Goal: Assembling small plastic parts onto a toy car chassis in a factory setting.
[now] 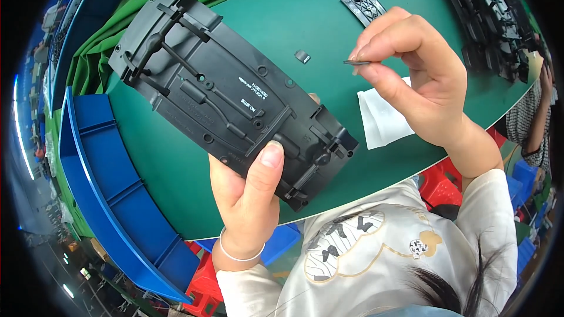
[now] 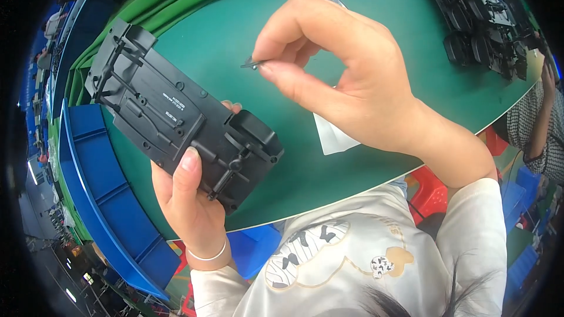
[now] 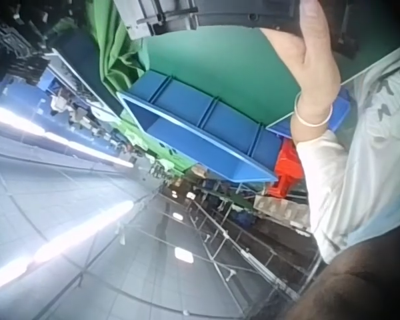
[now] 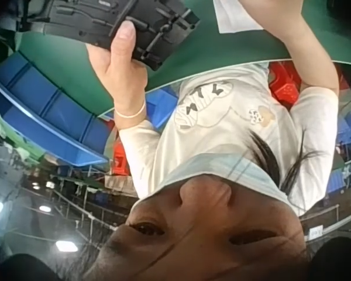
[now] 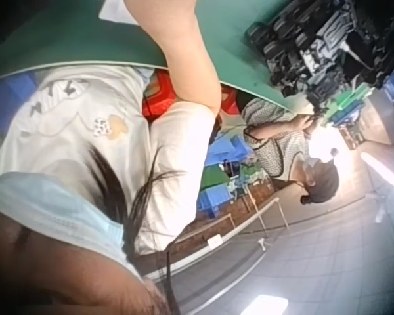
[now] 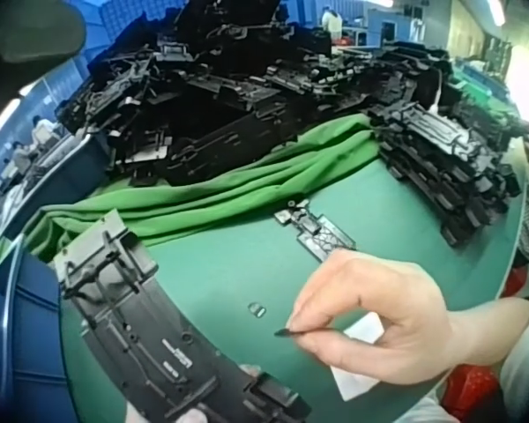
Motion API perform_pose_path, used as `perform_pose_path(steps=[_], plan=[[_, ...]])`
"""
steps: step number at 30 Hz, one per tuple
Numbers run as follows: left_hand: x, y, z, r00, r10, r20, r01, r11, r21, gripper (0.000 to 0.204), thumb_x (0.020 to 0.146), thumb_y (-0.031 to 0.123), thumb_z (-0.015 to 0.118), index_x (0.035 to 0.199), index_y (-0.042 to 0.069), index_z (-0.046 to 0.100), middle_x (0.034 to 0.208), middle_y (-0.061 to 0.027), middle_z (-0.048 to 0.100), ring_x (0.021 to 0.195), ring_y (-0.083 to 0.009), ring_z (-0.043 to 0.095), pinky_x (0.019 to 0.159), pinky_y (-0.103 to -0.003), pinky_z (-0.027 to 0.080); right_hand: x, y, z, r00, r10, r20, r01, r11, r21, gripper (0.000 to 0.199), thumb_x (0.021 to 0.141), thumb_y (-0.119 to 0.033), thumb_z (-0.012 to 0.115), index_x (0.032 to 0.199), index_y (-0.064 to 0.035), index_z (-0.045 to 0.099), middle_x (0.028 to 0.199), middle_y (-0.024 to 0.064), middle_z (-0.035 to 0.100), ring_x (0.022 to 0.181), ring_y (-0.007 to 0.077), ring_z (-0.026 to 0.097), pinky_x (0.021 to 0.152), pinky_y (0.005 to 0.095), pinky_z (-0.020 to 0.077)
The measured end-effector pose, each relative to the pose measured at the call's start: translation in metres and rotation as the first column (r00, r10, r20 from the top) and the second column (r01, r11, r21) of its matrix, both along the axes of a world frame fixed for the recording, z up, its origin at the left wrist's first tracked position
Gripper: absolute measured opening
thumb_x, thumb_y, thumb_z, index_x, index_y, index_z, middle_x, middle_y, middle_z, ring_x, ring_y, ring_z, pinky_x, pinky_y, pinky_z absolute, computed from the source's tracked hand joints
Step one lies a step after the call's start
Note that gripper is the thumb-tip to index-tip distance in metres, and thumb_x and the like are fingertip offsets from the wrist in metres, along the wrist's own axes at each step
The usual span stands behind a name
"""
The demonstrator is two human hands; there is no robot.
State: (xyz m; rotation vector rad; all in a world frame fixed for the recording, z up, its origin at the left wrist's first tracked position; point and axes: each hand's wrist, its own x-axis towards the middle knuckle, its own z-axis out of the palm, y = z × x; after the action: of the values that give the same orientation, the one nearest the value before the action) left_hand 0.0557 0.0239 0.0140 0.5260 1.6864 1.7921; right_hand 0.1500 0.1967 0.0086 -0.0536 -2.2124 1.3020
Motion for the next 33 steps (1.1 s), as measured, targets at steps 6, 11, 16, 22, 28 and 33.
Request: perform_pose_path(steps=[6, 11, 16, 22, 28, 33], plan=[[0.001, 0.001, 0.001, 0.999, 0.018, 0.026, -0.018, 1.0, 0.002, 0.044, 0.076, 0.017, 0.048, 0.111, -0.006, 0.035, 0.098, -0.0214, 0.051, 0.089, -0.0271, 0.053, 0.079, -0.035, 0.043, 0.0, -0.001, 0.001, 1.0, 0.014, 0.022, -0.014, 1.0, -0.021, 0.017, 0.07, 0.011, 0.051, 0.085, 0.0028, 0.049, 0.082, 0.0126, 0.05, 0.074, 0.0161, 0.051, 0.063, 0.0248, 0.0451], [0.0, -0.003, 0.002, 1.0, -0.009, 0.028, 0.009, 1.0, 0.022, 0.043, 0.076, 0.016, 0.048, 0.111, -0.006, 0.035, 0.098, -0.0214, 0.051, 0.09, -0.0271, 0.053, 0.08, -0.035, 0.042, 0.001, -0.007, 0.003, 0.999, 0.004, 0.035, -0.003, 1.0, -0.029, 0.017, 0.07, 0.011, 0.051, 0.085, 0.0022, 0.049, 0.082, 0.0119, 0.05, 0.074, 0.0157, 0.051, 0.064, 0.0244, 0.0448], [-0.005, -0.015, 0.003, 0.985, -0.109, -0.133, 0.101, 0.993, -0.066, 0.043, 0.077, 0.013, 0.048, 0.113, -0.005, 0.033, 0.1, -0.021, 0.05, 0.092, -0.0273, 0.052, 0.082, -0.036, 0.041, 0.002, -0.017, 0.001, 0.995, -0.051, 0.085, 0.055, 0.997, -0.045, 0.017, 0.069, 0.011, 0.052, 0.082, 0.0007, 0.05, 0.083, 0.0113, 0.051, 0.076, 0.0155, 0.052, 0.065, 0.0241, 0.0446], [0.007, -0.005, 0.006, 0.965, -0.023, -0.261, 0.026, 1.0, 0.005, 0.045, 0.077, 0.009, 0.048, 0.116, -0.003, 0.031, 0.102, -0.0189, 0.049, 0.093, -0.0272, 0.051, 0.083, -0.037, 0.04, 0.0, -0.006, 0.006, 0.994, -0.013, 0.106, 0.022, 0.996, -0.082, 0.018, 0.067, 0.013, 0.051, 0.079, -0.0006, 0.049, 0.081, 0.0097, 0.052, 0.077, 0.0153, 0.053, 0.066, 0.0242, 0.0448], [0.004, -0.008, 0.004, 0.951, -0.07, -0.301, 0.073, 0.997, 0.001, 0.042, 0.078, 0.008, 0.047, 0.116, -0.003, 0.032, 0.104, -0.0172, 0.049, 0.094, -0.0264, 0.051, 0.083, -0.037, 0.04, -0.004, -0.008, 0.005, 0.997, 0.034, 0.071, -0.032, 0.999, -0.024, 0.017, 0.063, 0.012, 0.056, 0.073, -0.0008, 0.051, 0.079, 0.0093, 0.053, 0.074, 0.0172, 0.054, 0.062, 0.0246, 0.0449], [0.002, -0.006, 0.002, 0.939, -0.085, -0.333, 0.099, 0.995, 0.027, 0.04, 0.077, 0.008, 0.046, 0.114, -0.003, 0.034, 0.104, -0.0159, 0.049, 0.094, -0.0244, 0.05, 0.084, -0.035, 0.038, -0.006, -0.012, 0.005, 0.991, 0.115, -0.072, -0.102, 0.981, 0.165, 0.023, 0.059, 0.012, 0.06, 0.077, -0.0015, 0.054, 0.078, 0.0096, 0.053, 0.066, 0.0183, 0.053, 0.054, 0.0251, 0.0444]])
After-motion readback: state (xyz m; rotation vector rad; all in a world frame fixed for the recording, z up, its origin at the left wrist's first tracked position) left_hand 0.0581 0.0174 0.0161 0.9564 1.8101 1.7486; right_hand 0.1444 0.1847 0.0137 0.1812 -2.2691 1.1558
